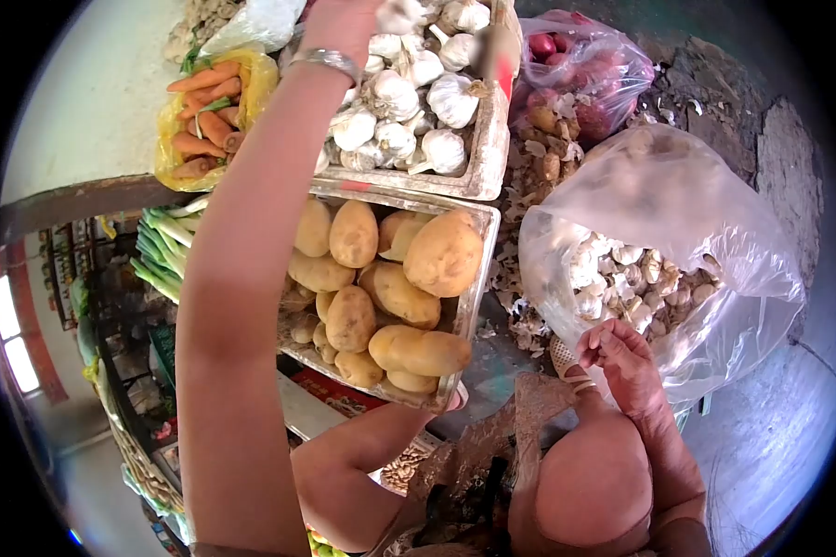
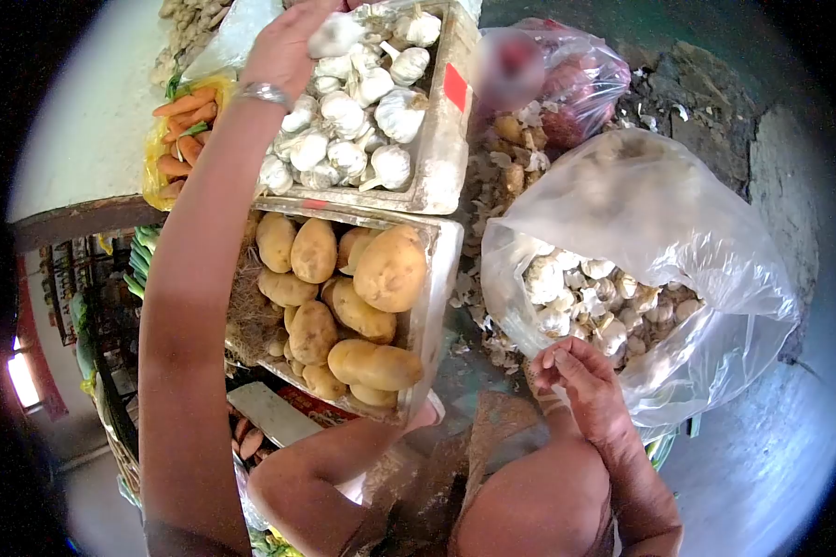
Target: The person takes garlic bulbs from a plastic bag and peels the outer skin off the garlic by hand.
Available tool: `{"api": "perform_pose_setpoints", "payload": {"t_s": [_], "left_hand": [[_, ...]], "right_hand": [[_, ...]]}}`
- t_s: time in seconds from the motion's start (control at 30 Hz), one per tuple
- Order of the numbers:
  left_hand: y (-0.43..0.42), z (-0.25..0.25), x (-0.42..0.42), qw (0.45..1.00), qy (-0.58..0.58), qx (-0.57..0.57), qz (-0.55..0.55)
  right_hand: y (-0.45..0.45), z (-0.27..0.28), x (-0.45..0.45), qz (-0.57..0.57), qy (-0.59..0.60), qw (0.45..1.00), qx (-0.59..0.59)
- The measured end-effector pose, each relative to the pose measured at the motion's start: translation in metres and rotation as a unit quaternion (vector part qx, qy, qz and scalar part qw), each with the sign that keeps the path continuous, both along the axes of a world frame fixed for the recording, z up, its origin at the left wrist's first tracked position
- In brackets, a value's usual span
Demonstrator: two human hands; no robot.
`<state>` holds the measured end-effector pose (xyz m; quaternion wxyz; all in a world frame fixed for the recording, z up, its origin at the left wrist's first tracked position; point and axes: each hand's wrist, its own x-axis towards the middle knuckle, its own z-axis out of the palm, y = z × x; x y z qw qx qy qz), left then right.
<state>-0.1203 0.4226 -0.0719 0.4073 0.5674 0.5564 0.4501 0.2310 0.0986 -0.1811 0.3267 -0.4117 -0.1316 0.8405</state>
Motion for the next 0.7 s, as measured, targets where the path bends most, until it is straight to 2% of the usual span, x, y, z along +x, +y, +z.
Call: {"api": "perform_pose_setpoints", "payload": {"t_s": [0.03,0.07,0.1,0.13,0.17,0.23,0.3,0.37,0.4,0.57,0.63,0.7], "left_hand": [[0.001,-0.012,-0.006,1.000,-0.001,0.000,0.000],[0.002,-0.022,-0.009,0.961,0.270,0.058,-0.013],[0.001,-0.028,-0.008,0.847,0.519,0.113,-0.026],[-0.001,-0.035,-0.006,0.813,0.561,0.159,-0.001],[-0.001,-0.037,-0.007,0.812,0.561,0.159,-0.003],[0.000,-0.035,-0.005,0.752,0.644,0.140,0.028],[0.003,-0.030,-0.010,0.757,0.637,0.145,0.019],[0.014,-0.027,-0.014,0.855,0.494,0.154,0.041],[0.020,-0.025,-0.013,0.881,0.454,0.122,0.044],[0.057,-0.032,-0.014,0.859,0.506,0.061,0.049],[0.073,-0.042,-0.024,0.843,0.537,0.029,0.018],[0.088,-0.047,-0.032,0.853,0.521,-0.012,0.025]], "right_hand": [[0.000,0.000,0.000,0.003,-0.007,1.000,0.001],[0.001,0.000,0.000,0.003,-0.008,1.000,0.002],[0.002,0.000,0.001,0.008,-0.013,1.000,0.005],[0.001,0.000,0.001,0.013,-0.018,1.000,0.008],[0.002,-0.001,0.002,0.011,-0.017,1.000,0.006],[0.002,-0.002,0.003,0.019,-0.033,0.999,0.004],[0.003,-0.001,0.004,0.021,-0.034,0.999,-0.001],[0.006,-0.001,0.004,0.018,-0.033,0.999,-0.003],[0.006,-0.002,0.005,0.018,-0.035,0.999,0.000],[0.013,-0.004,0.011,0.016,-0.046,0.999,0.001],[0.013,-0.004,0.016,0.024,-0.070,0.997,0.021],[0.013,-0.003,0.020,0.021,-0.081,0.996,0.011]]}}
